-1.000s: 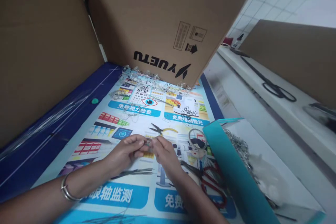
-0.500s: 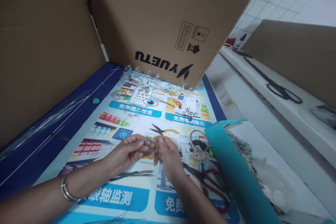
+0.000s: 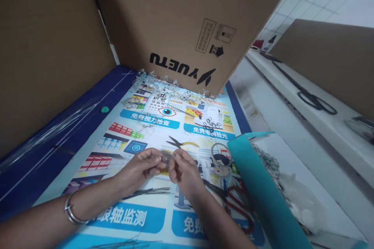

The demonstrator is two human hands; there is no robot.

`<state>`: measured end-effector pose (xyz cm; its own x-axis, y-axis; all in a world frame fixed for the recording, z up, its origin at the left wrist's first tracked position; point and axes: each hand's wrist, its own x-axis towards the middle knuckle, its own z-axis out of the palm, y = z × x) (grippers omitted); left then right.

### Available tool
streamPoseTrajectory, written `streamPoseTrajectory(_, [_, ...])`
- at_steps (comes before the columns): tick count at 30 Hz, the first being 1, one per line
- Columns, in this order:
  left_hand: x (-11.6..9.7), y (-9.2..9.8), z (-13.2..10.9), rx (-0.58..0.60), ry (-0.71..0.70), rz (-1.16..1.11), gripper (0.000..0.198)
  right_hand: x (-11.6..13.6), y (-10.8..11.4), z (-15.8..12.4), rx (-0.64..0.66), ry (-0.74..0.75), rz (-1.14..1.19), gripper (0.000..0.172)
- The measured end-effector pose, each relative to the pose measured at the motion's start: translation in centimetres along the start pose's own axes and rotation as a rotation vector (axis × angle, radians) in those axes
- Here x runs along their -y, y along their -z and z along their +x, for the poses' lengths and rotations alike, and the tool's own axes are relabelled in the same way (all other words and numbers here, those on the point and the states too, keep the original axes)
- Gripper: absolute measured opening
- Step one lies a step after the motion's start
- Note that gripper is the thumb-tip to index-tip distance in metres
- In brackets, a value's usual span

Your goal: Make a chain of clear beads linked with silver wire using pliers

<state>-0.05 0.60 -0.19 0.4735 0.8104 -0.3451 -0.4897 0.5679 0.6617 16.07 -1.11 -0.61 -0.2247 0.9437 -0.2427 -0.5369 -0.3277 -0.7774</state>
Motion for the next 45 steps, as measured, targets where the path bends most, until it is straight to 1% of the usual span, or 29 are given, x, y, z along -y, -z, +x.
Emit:
streamPoseTrajectory(3, [-0.03, -0.12, -0.03, -0.013, -0.015, 0.039, 0.019, -0.04, -0.02, 0.00, -0.009, 0.018, 0.015, 0.013])
streamPoseTrajectory(7, [-0.14, -0.38, -0.23, -0.026, -0.031, 0.089, 0.020, 0.04, -0.10, 0.02, -0.029, -0.002, 0.030, 0.015])
streamPoseTrajectory(10, [-0.25, -0.54, -0.38, -0.025, -0.038, 0.105, 0.021, 0.06, -0.16, -0.01, -0.035, 0.007, 0.010, 0.014])
streamPoseTrajectory(14, [-0.27, -0.55, -0.41, -0.025, -0.046, 0.111, 0.022, 0.00, -0.13, -0.04, -0.056, 0.012, -0.022, 0.018])
streamPoseTrajectory(25, [-0.12, -0.50, -0.43, -0.046, -0.074, 0.161, 0.019, -0.29, 0.09, -0.01, -0.060, 0.044, -0.012, 0.016])
streamPoseTrajectory(31, [-0.08, -0.55, -0.49, -0.063, -0.077, 0.190, 0.020, -0.27, -0.02, 0.09, -0.079, 0.014, 0.012, 0.019])
streamPoseTrajectory(38, [0.00, -0.65, -0.52, -0.068, -0.090, 0.166, 0.021, -0.27, -0.63, 0.25, -0.136, 0.005, 0.065, 0.015])
streamPoseTrajectory(45, [0.08, -0.70, -0.50, -0.070, -0.110, 0.154, 0.022, -0.48, -0.77, 0.17, -0.178, -0.040, 0.070, 0.019])
